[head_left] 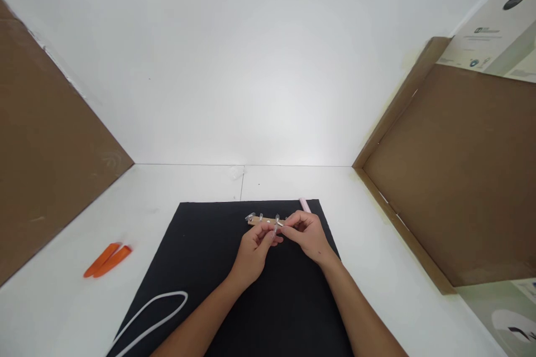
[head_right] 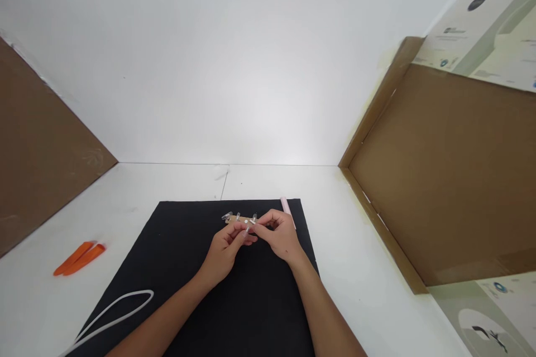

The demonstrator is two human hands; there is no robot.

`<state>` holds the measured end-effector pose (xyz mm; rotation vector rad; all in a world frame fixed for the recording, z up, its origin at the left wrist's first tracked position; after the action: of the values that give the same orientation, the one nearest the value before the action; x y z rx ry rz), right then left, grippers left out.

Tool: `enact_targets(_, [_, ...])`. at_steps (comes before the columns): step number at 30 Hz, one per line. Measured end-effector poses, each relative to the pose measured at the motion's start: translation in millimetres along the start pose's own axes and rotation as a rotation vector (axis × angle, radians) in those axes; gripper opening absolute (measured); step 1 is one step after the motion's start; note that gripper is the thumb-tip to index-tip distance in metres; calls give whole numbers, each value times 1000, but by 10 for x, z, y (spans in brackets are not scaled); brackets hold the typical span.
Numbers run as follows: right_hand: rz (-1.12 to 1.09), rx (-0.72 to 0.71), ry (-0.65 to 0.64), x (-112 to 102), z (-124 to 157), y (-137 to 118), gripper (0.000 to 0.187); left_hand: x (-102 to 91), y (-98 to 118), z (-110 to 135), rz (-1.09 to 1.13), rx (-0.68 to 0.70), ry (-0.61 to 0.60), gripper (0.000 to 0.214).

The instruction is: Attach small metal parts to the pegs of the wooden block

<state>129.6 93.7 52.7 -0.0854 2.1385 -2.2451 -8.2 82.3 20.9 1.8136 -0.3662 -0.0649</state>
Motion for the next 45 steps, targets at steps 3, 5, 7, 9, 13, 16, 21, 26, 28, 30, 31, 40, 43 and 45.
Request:
enact_targets(3, [-5, 40, 18, -28, -22, 36, 18, -1, -5, 3, 0, -5, -1, 26])
enact_targets(5, [8, 25, -25, -10, -11, 18, 18, -3, 2, 1, -4, 0, 1, 26])
enact_targets(7, [16, -3, -114, 45, 18, -12, 17, -6, 13, -3, -9, 10, 5, 25])
enact_targets(9, [13, -16, -194, 99, 47, -29, 16, -12, 21, -8, -13, 19, 13, 24])
enact_targets(13, [28, -12, -134, 63, 35, -22, 15, -10, 9, -9, -1, 9, 13, 25])
enact_targets(16, [27, 11, -40, -9, -2, -2, 16, -7, -7, -5, -1, -3, 5, 28])
enact_targets(21, [34, 38, -60, -18, -6, -6, 17, -26, -16, -9, -16, -5, 11, 27])
enact_targets(26, [56, 10, -179, 64, 41, -43, 14, -17, 11, -21, -17, 10, 1, 24])
enact_targets(28, [46, 13, -165, 57, 32, -24, 13, -18, 12, -20, -24, 11, 2, 23])
enact_targets(30, [32, 31, -116, 23, 8, 17, 14, -21, 4, -17, -33, 9, 1, 22])
enact_targets(31, [22, 46, -91, 3, -5, 42, 16, -22, -3, -15, -36, 8, -1, 22])
enact_targets(40, [47, 75, -142, 13, 21, 18, 16, -24, -11, -23, -36, 6, 0, 22])
enact_targets(43, [67, 39, -183, 54, 48, -35, 13, -18, 20, -29, -43, 19, -4, 22])
enact_targets(45, [78, 31, -164, 57, 42, -37, 13, -20, 21, -28, -47, 20, -5, 22])
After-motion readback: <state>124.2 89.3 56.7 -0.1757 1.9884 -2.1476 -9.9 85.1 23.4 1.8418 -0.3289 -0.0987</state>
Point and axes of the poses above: each hand's wrist, its own z-axis away from the middle knuckle, its own x-axis out of the palm, y = z × x, the point moved 8 cm from there along -z, towards the middle knuckle, and after that the axes turned 13 degrees about x, right-handed, at the moved point
